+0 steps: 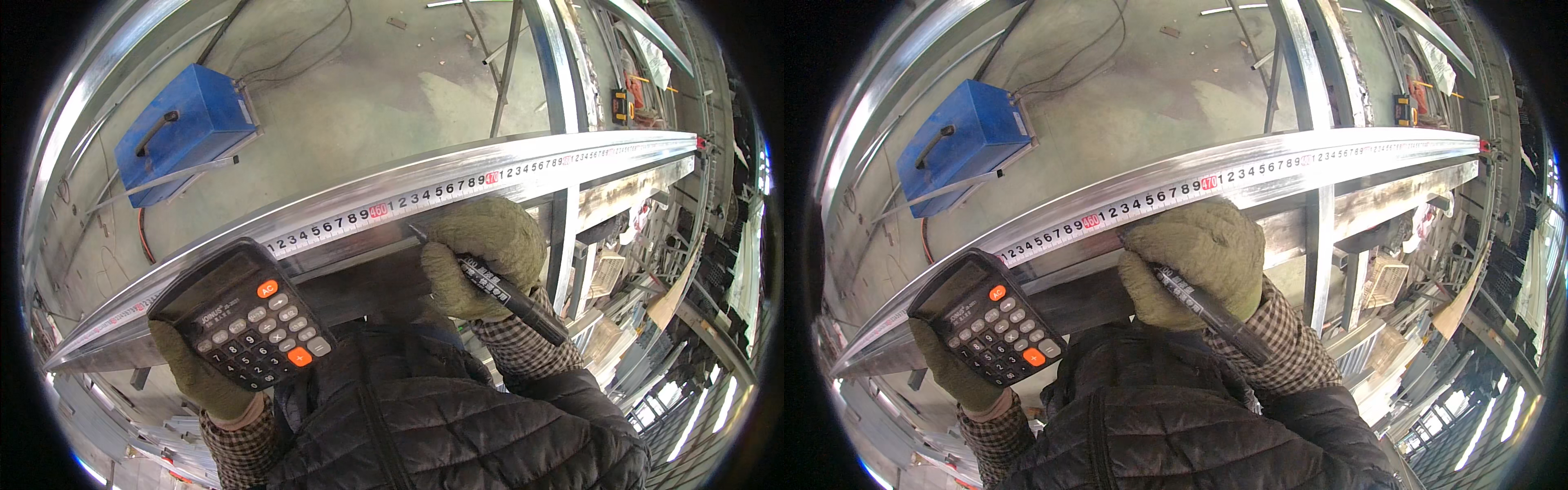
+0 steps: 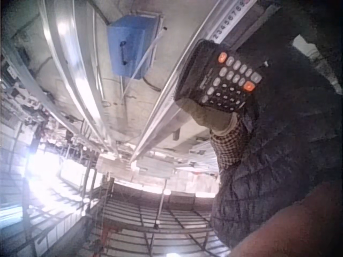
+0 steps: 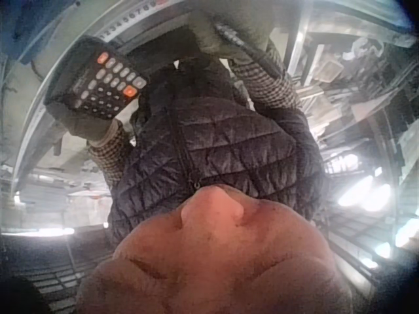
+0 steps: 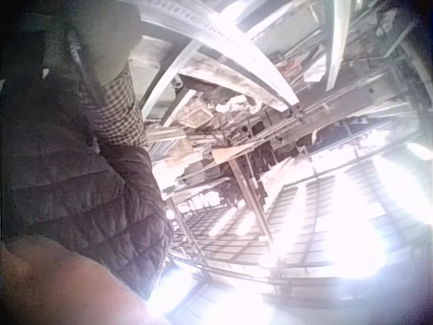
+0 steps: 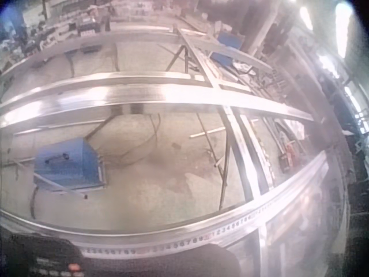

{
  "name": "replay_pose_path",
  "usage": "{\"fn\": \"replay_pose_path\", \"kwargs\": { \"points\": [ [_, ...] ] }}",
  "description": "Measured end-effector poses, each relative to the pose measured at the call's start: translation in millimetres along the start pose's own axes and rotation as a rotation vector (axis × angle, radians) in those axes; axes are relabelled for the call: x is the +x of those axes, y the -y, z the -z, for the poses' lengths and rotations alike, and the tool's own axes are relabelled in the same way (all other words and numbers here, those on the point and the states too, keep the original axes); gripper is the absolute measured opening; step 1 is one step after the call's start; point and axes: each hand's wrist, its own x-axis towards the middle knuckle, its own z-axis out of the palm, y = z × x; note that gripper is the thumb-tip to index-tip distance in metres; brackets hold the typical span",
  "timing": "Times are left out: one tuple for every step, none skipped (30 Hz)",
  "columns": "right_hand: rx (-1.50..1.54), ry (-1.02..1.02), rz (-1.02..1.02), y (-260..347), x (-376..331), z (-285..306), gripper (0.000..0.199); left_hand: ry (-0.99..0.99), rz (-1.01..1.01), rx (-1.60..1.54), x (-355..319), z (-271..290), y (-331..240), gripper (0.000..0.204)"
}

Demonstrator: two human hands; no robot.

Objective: The person measures a long metal beam with a tape measure, uses a calculator to compute values, and marks the beam at measured intervals with a marker. The person repeats this process along the length of the beam, then moves to a nearby table to pick up a pair of glasses.

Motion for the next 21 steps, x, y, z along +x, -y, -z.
{"fn": "replay_pose_path", "kwargs": {
  "points": [
    [-0.002,0.000,0.000,0.1,0.5,0.0,0.015,-0.007,0.001,-0.002,0.3,1.2,0.2,0.062],
    [0.000,-0.006,0.007,0.4,1.2,-0.2,0.015,-0.015,0.002,-0.003,0.7,2.6,0.4,0.062],
    [0.002,-0.009,0.012,0.3,1.9,-0.4,0.014,-0.022,0.003,-0.003,1.1,3.8,1.0,0.063],
    [-0.001,-0.006,0.010,0.6,2.8,-0.4,0.014,-0.008,0.008,0.002,1.5,4.9,0.8,0.063],
    [-0.008,-0.003,0.018,0.6,3.6,-0.6,0.014,0.007,0.012,0.007,1.9,5.8,0.9,0.063],
    [-0.020,0.007,0.020,0.7,4.5,-0.4,0.015,0.021,0.016,0.011,2.0,6.4,1.1,0.064],
    [-0.031,0.011,0.021,0.7,5.3,-0.1,0.015,0.013,0.013,0.010,2.0,6.8,1.4,0.064],
    [-0.027,0.018,0.026,0.8,6.0,-0.1,0.015,0.004,0.011,0.010,1.8,7.0,2.0,0.064],
    [-0.022,0.020,0.031,0.9,6.7,0.3,0.015,-0.004,0.008,0.009,1.6,6.9,2.4,0.065],
    [-0.020,0.024,0.025,1.0,7.1,0.5,0.015,-0.012,0.008,0.000,1.3,6.7,3.0,0.065],
    [-0.017,0.023,0.028,1.1,7.5,0.6,0.014,-0.020,0.009,-0.009,1.0,6.3,3.5,0.065],
    [-0.017,0.026,0.020,1.1,7.8,1.1,0.014,-0.043,0.013,-0.015,1.1,5.9,3.7,0.066],
    [-0.018,0.029,0.012,1.5,7.8,0.8,0.013,-0.010,0.008,-0.009,1.2,5.4,3.9,0.066],
    [-0.022,0.028,0.030,0.7,8.3,0.6,0.013,0.007,0.006,0.000,1.5,5.0,3.8,0.066],
    [-0.026,0.026,0.049,0.0,8.7,-0.3,0.014,0.023,0.003,0.009,1.9,4.3,3.7,0.066],
    [-0.032,0.022,0.052,0.1,8.8,-0.8,0.014,0.031,0.002,0.011,2.4,3.6,3.3,0.066],
    [-0.033,0.024,0.065,-0.5,9.1,-1.1,0.015,0.038,0.002,0.013,2.9,2.7,2.9,0.066],
    [-0.036,0.023,0.064,-0.3,9.1,-1.8,0.016,0.045,0.001,0.014,3.4,1.7,2.7,0.065],
    [-0.040,0.021,0.062,0.2,8.7,-0.7,0.016,0.047,-0.001,0.016,3.6,0.6,2.4,0.065],
    [-0.034,0.027,0.077,-0.9,9.2,-0.6,0.016,0.049,-0.003,0.017,3.8,-0.7,2.6,0.065],
    [-0.028,0.032,0.092,-2.1,9.4,0.1,0.015,0.023,0.000,0.025,3.9,-1.7,2.5,0.065]
  ]
}}
